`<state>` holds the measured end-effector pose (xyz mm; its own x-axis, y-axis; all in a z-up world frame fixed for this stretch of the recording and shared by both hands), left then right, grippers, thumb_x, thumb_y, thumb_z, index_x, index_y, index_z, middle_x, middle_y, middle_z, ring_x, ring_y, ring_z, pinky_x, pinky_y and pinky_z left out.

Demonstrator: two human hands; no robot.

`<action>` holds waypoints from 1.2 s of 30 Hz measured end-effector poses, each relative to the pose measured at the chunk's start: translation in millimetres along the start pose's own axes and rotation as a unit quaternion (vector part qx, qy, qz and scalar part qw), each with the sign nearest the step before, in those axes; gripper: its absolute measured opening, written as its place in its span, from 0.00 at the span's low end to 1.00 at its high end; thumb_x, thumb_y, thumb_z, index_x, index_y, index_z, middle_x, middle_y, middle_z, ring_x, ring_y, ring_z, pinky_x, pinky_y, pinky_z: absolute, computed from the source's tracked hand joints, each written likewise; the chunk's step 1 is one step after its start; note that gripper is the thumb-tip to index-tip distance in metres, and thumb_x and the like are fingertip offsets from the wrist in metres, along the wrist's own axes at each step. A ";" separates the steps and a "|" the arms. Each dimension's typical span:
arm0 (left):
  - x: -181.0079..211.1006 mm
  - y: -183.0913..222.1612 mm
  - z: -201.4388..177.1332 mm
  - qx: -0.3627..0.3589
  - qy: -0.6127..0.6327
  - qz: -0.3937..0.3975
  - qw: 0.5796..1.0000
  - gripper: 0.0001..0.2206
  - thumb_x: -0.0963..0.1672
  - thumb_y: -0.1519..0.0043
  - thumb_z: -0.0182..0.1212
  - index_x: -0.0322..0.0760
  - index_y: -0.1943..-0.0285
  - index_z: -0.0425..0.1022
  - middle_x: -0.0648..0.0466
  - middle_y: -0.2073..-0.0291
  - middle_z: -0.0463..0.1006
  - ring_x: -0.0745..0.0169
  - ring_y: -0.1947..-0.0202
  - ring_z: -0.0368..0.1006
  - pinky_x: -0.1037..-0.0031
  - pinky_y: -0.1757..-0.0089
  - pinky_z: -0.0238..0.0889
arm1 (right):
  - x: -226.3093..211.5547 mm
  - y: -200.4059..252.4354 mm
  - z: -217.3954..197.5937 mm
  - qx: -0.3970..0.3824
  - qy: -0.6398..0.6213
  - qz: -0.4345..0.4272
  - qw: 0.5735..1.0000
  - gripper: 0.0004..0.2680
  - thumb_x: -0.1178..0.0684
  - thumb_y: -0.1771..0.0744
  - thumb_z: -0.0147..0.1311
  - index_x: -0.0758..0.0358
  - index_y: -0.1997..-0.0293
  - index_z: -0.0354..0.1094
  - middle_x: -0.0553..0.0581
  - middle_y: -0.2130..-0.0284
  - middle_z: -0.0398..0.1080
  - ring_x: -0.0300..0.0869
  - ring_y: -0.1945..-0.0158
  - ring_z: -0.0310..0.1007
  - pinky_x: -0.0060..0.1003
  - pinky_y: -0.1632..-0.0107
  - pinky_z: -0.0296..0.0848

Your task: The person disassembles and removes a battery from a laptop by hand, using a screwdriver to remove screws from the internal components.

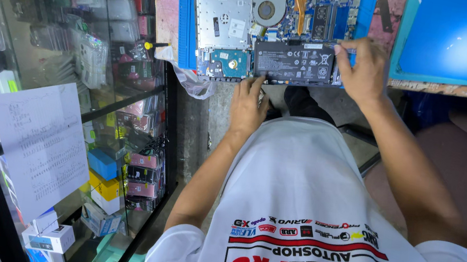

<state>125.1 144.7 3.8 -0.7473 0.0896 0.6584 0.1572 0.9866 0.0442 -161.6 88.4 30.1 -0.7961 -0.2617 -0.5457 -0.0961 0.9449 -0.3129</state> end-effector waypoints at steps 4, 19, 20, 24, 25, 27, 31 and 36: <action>15.7 -30.4 3.3 -0.019 -0.044 0.024 0.999 0.29 0.42 0.44 0.67 0.38 0.31 0.67 0.44 0.41 0.69 0.41 0.43 0.65 0.57 0.44 0.62 | -7.1 -18.5 3.3 -0.024 -0.053 -0.007 0.998 0.06 0.55 0.27 0.62 0.65 0.54 0.69 0.59 0.59 0.78 0.53 0.57 0.79 0.47 0.51 0.73; 29.6 -73.7 17.5 -0.091 -0.128 0.065 0.985 0.37 0.49 0.49 0.74 0.39 0.28 0.65 0.47 0.53 0.68 0.46 0.52 0.65 0.56 0.50 0.58 | -9.7 -44.7 14.0 -0.074 -0.064 -0.054 0.994 0.05 0.58 0.30 0.62 0.64 0.55 0.69 0.58 0.59 0.79 0.51 0.59 0.78 0.46 0.45 0.71; 27.6 -73.5 14.8 -0.096 -0.129 0.067 0.985 0.37 0.49 0.49 0.74 0.39 0.28 0.65 0.47 0.53 0.68 0.46 0.52 0.65 0.56 0.50 0.58 | -12.5 -41.4 13.7 -0.074 -0.056 -0.049 0.994 0.05 0.58 0.30 0.62 0.65 0.56 0.69 0.58 0.60 0.79 0.50 0.59 0.78 0.46 0.45 0.71; 24.1 -80.7 9.1 -0.106 -0.125 0.105 0.981 0.39 0.49 0.51 0.75 0.37 0.29 0.64 0.46 0.51 0.68 0.46 0.50 0.65 0.56 0.48 0.58 | -17.0 -44.4 13.8 -0.077 -0.054 -0.035 0.995 0.06 0.57 0.30 0.62 0.65 0.55 0.68 0.58 0.59 0.78 0.51 0.58 0.78 0.46 0.43 0.71; 22.3 -82.4 7.4 -0.119 -0.121 0.108 0.980 0.39 0.48 0.52 0.75 0.37 0.30 0.64 0.45 0.50 0.68 0.46 0.50 0.65 0.57 0.49 0.58 | -19.3 -45.6 13.2 -0.083 -0.037 -0.039 0.995 0.05 0.57 0.30 0.61 0.65 0.55 0.69 0.58 0.60 0.78 0.50 0.59 0.78 0.46 0.43 0.71; 18.5 -82.6 5.7 -0.125 -0.108 0.115 0.980 0.38 0.48 0.50 0.75 0.37 0.29 0.64 0.46 0.50 0.68 0.46 0.49 0.65 0.57 0.49 0.58 | -27.2 -42.8 13.2 -0.092 -0.023 -0.037 0.995 0.05 0.56 0.30 0.61 0.64 0.56 0.69 0.58 0.61 0.79 0.49 0.60 0.78 0.47 0.43 0.71; 14.2 -89.7 6.2 -0.120 -0.088 0.127 0.981 0.32 0.47 0.46 0.72 0.36 0.32 0.67 0.45 0.50 0.69 0.46 0.50 0.65 0.58 0.50 0.59 | -33.9 -48.9 13.7 -0.102 0.036 -0.038 0.993 0.06 0.53 0.29 0.62 0.61 0.59 0.71 0.56 0.68 0.77 0.48 0.64 0.77 0.47 0.43 0.71; 8.1 -105.0 11.2 -0.099 -0.063 0.131 0.984 0.25 0.45 0.43 0.69 0.37 0.36 0.72 0.48 0.51 0.72 0.48 0.49 0.67 0.58 0.49 0.59 | -38.5 -52.8 16.1 -0.112 0.065 -0.043 0.991 0.06 0.52 0.29 0.62 0.61 0.60 0.71 0.57 0.72 0.75 0.49 0.66 0.76 0.47 0.43 0.72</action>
<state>95.3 43.3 -3.9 -0.7365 0.3654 0.5693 0.4683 0.8827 0.0394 -116.2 45.4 55.1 -0.8480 -0.3292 -0.4153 -0.2854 0.9440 -0.1656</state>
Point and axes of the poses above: each hand's wrist, its own y-axis away from the middle knuckle, its own z-axis out of the palm, x = y × z, the point moved 1 cm from there along -y, towards the middle knuckle
